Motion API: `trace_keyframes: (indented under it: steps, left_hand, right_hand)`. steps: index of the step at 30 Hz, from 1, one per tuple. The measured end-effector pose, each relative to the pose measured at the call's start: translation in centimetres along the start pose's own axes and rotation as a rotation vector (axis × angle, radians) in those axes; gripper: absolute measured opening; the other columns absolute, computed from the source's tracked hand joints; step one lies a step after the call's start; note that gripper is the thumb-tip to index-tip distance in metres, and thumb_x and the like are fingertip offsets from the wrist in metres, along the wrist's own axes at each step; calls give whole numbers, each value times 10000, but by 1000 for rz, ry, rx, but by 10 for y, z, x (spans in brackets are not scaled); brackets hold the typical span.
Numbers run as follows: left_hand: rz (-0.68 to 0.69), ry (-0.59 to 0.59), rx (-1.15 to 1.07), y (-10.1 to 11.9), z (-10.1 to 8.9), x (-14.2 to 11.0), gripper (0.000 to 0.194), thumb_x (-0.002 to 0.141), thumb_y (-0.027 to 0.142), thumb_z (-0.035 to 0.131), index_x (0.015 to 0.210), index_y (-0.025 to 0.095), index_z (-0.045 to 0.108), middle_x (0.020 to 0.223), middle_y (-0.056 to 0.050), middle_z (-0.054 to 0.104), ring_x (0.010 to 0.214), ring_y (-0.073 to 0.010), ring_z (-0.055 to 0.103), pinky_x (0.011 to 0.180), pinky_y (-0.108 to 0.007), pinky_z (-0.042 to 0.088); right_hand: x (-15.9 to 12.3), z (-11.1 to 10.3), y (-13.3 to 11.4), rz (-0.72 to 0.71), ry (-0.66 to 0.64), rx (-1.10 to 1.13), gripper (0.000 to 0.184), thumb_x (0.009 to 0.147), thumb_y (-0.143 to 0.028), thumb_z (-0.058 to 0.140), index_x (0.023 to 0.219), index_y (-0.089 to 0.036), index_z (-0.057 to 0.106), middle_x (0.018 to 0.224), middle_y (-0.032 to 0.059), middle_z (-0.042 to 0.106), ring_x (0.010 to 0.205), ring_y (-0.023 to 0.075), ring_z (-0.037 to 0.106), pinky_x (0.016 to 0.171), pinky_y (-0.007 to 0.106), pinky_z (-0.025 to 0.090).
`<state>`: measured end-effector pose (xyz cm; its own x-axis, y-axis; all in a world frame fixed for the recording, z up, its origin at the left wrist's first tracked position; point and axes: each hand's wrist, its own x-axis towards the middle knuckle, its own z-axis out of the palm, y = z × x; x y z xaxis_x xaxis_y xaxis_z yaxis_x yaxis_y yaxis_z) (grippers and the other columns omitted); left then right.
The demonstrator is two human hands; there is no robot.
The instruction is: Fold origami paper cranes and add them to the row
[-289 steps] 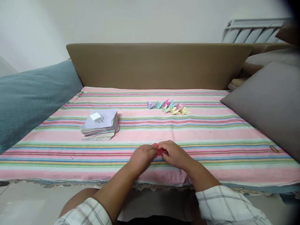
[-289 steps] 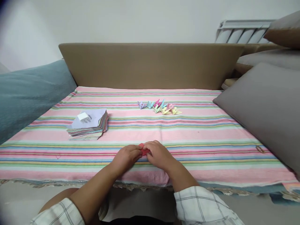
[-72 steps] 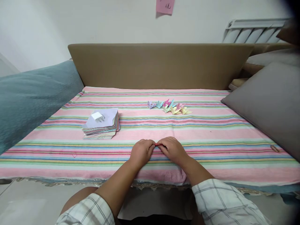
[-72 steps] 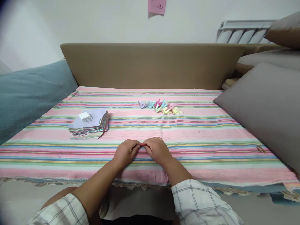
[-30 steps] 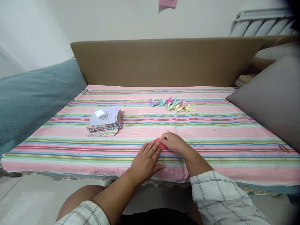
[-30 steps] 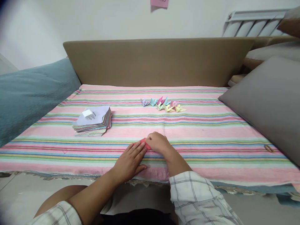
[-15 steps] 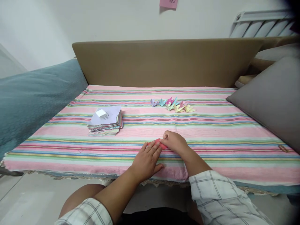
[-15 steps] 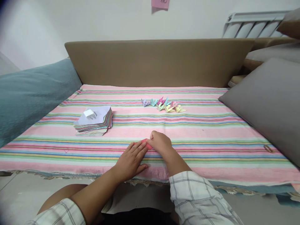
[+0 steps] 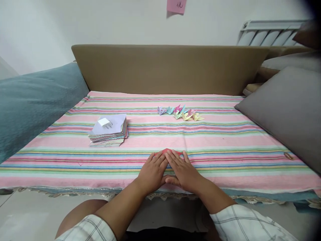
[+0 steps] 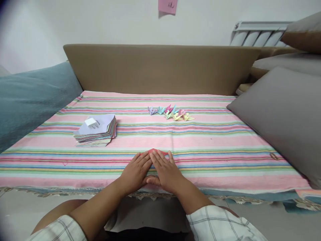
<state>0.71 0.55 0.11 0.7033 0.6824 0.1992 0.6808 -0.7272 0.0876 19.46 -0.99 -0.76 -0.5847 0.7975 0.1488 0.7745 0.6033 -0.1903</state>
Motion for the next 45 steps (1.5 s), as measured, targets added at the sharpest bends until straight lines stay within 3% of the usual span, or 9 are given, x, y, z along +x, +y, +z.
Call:
trace_keyframes:
  steps: [6,10,14,18,23,28,37,45]
  left_hand:
    - [-11,1,-5,-2,0,0,636,853,519,449,1371,163,353,1424,-111,387,1314,-272,334,1091,-459,214]
    - [-24,27,-71,-4,-5,2,597,824,512,510,1317,188,417,1378,-104,452,1284,-267,379,1063,-458,277]
    - [-62,51,-126,-8,-8,9,429,816,405,565,1180,181,524,1257,-99,568,1207,-256,466,988,-433,378]
    - [-78,73,-138,-13,-7,17,215,864,282,507,1032,198,612,1168,-66,631,1115,-219,551,954,-390,420]
    - [-116,69,-141,-18,-9,24,176,845,296,554,916,181,668,1046,-73,685,1001,-221,614,896,-363,467]
    - [-148,67,-137,-18,-10,27,160,825,295,584,898,188,679,1048,-55,688,967,-229,623,856,-370,482]
    - [-164,113,-144,-18,-7,29,152,845,270,535,781,183,643,869,-47,694,852,-201,615,775,-319,461]
    - [-214,164,-263,-20,-6,33,194,781,241,595,607,186,530,704,-18,639,741,-174,588,727,-295,433]
  right_hand:
    - [-3,-4,9,85,-39,-30,803,831,-692,274,1429,-157,245,1474,145,259,1353,307,236,1059,611,98]
    - [4,-12,9,110,86,-37,505,924,-511,310,1301,-216,472,1398,80,431,1297,281,329,1064,567,116]
    - [16,-17,15,124,208,-9,236,917,-284,443,970,-244,669,1127,53,639,1039,221,519,948,418,327]
    - [23,-16,24,73,151,82,134,865,-214,536,881,-209,669,927,53,672,883,187,565,801,322,415]
    - [24,-12,27,75,172,112,123,861,-187,524,838,-201,644,902,51,659,860,180,573,786,307,428]
    - [23,-13,24,133,182,118,116,868,-202,516,812,-198,618,865,43,631,816,172,558,749,291,419]
    - [25,-13,23,181,221,229,112,848,-186,513,771,-198,593,822,29,595,786,161,525,705,274,394]
    - [28,-14,21,242,242,287,101,811,-200,542,718,-188,580,783,25,560,749,151,510,692,263,391]
